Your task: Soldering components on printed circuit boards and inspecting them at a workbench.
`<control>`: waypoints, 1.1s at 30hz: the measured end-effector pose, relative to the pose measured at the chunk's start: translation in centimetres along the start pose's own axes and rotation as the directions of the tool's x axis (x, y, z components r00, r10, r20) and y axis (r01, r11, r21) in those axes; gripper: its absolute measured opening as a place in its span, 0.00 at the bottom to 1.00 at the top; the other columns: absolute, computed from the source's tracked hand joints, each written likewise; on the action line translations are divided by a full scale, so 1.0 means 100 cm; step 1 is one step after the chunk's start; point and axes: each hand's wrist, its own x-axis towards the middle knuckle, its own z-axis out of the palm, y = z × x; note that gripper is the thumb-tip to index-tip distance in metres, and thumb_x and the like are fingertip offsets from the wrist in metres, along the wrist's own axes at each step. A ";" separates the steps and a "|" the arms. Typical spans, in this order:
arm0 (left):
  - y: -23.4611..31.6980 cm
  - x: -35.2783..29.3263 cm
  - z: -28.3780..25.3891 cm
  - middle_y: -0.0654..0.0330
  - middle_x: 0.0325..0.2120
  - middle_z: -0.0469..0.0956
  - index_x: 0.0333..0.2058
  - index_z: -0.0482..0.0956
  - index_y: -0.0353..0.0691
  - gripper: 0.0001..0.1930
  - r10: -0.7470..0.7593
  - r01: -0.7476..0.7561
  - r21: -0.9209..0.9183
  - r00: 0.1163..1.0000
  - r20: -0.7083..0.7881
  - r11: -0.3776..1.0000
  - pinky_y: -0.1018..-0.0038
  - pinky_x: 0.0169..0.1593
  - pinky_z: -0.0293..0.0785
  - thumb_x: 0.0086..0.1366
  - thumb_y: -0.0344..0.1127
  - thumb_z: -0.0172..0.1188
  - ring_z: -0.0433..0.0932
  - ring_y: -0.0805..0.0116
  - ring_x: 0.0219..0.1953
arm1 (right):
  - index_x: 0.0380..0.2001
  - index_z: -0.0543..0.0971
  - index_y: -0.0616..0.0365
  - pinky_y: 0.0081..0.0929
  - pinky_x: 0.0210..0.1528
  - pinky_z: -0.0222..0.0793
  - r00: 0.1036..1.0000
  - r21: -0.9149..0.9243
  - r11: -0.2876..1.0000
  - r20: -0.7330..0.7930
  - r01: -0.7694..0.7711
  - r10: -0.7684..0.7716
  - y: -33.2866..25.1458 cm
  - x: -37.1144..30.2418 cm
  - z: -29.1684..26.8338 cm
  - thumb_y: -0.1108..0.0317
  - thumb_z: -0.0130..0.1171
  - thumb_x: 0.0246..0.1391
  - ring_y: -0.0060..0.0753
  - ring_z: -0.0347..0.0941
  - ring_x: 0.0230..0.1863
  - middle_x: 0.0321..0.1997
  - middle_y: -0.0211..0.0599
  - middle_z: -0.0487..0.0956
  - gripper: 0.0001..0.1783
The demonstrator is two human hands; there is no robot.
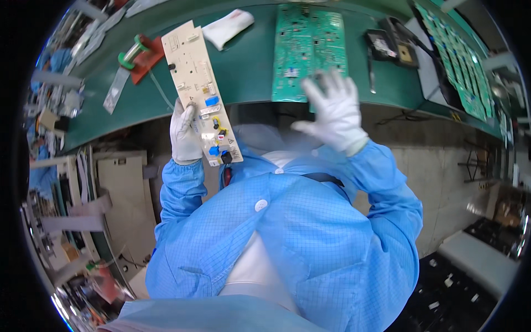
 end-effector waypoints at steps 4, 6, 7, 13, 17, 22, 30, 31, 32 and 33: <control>-0.006 0.006 0.030 0.49 0.51 0.73 0.58 0.63 0.32 0.22 -0.063 0.067 -0.071 0.997 0.051 0.995 0.66 0.54 0.75 0.69 0.35 0.50 0.77 0.60 0.51 | 0.54 0.74 0.35 0.56 0.59 0.60 0.988 -0.072 0.992 -0.106 0.106 -0.113 0.007 -0.002 0.026 0.49 0.74 0.32 0.54 0.64 0.61 0.58 0.41 0.71 0.40; -0.005 0.008 0.030 0.49 0.52 0.73 0.58 0.62 0.32 0.22 -0.105 0.107 -0.026 0.992 0.070 0.994 0.66 0.55 0.75 0.68 0.35 0.50 0.77 0.60 0.51 | 0.51 0.75 0.36 0.49 0.51 0.70 0.942 -0.135 0.979 -0.278 0.154 -0.187 0.016 0.001 0.038 0.55 0.71 0.35 0.49 0.71 0.53 0.52 0.37 0.75 0.34; -0.008 0.010 0.026 0.49 0.52 0.73 0.59 0.62 0.32 0.23 -0.100 0.101 -0.019 0.992 0.072 0.995 0.66 0.55 0.75 0.69 0.35 0.50 0.77 0.60 0.51 | 0.50 0.76 0.37 0.46 0.49 0.72 0.926 -0.156 0.972 -0.309 0.177 -0.218 0.018 0.003 0.039 0.58 0.69 0.37 0.48 0.72 0.51 0.51 0.36 0.76 0.30; -0.011 0.011 0.031 0.49 0.53 0.72 0.61 0.60 0.32 0.25 -0.080 0.082 -0.081 0.996 0.024 0.993 0.67 0.54 0.75 0.68 0.35 0.52 0.77 0.60 0.51 | 0.46 0.80 0.44 0.37 0.36 0.78 0.838 -0.328 0.910 -0.395 0.254 -0.376 0.028 0.009 -0.005 0.64 0.60 0.44 0.50 0.79 0.41 0.45 0.37 0.82 0.21; -0.004 0.005 0.016 0.48 0.52 0.73 0.59 0.62 0.31 0.24 -0.105 0.113 -0.141 0.992 0.062 0.984 0.65 0.54 0.76 0.68 0.36 0.53 0.77 0.59 0.50 | 0.46 0.80 0.48 0.35 0.37 0.77 0.849 -0.320 0.897 -0.336 0.304 -0.407 0.031 0.016 -0.043 0.67 0.64 0.41 0.48 0.79 0.42 0.45 0.34 0.82 0.23; 0.008 -0.004 -0.002 0.51 0.52 0.74 0.58 0.65 0.31 0.23 -0.084 0.080 -0.208 0.996 -0.008 0.975 0.69 0.57 0.72 0.67 0.31 0.54 0.76 0.63 0.51 | 0.50 0.79 0.56 0.39 0.50 0.74 0.935 -0.099 0.951 -0.174 0.294 -0.308 0.036 0.013 -0.096 0.77 0.61 0.43 0.54 0.77 0.51 0.50 0.44 0.80 0.25; 0.056 -0.046 -0.057 0.52 0.57 0.70 0.66 0.57 0.32 0.32 0.169 -0.196 -0.264 0.978 -0.121 0.944 0.70 0.60 0.69 0.67 0.38 0.55 0.73 0.63 0.56 | 0.50 0.76 0.73 0.24 0.49 0.74 0.956 0.602 0.797 -0.263 0.060 0.126 0.012 0.035 -0.127 0.82 0.50 0.61 0.31 0.78 0.48 0.50 0.48 0.80 0.15; 0.066 -0.056 -0.067 0.52 0.57 0.70 0.66 0.57 0.32 0.32 0.192 -0.226 -0.301 0.971 -0.140 0.926 0.70 0.60 0.70 0.68 0.40 0.54 0.73 0.63 0.56 | 0.50 0.76 0.72 0.26 0.51 0.74 0.960 0.474 0.879 -0.268 0.056 0.084 0.009 0.040 -0.133 0.83 0.50 0.59 0.37 0.78 0.50 0.52 0.50 0.79 0.16; 0.070 -0.065 -0.085 0.50 0.56 0.71 0.66 0.56 0.33 0.33 0.250 -0.283 -0.313 0.958 -0.142 0.907 0.68 0.58 0.71 0.68 0.42 0.53 0.74 0.61 0.54 | 0.51 0.76 0.72 0.27 0.53 0.75 0.962 0.336 0.940 -0.269 0.055 0.040 0.007 0.047 -0.139 0.84 0.49 0.58 0.43 0.78 0.52 0.53 0.52 0.78 0.17; 0.071 -0.074 -0.103 0.51 0.51 0.73 0.64 0.59 0.34 0.31 0.242 -0.318 -0.460 0.946 -0.217 0.829 0.64 0.54 0.74 0.67 0.42 0.54 0.77 0.59 0.48 | 0.50 0.77 0.70 0.28 0.50 0.76 0.960 0.007 0.988 -0.235 0.156 -0.150 0.007 0.055 -0.145 0.84 0.50 0.54 0.45 0.78 0.51 0.52 0.50 0.78 0.19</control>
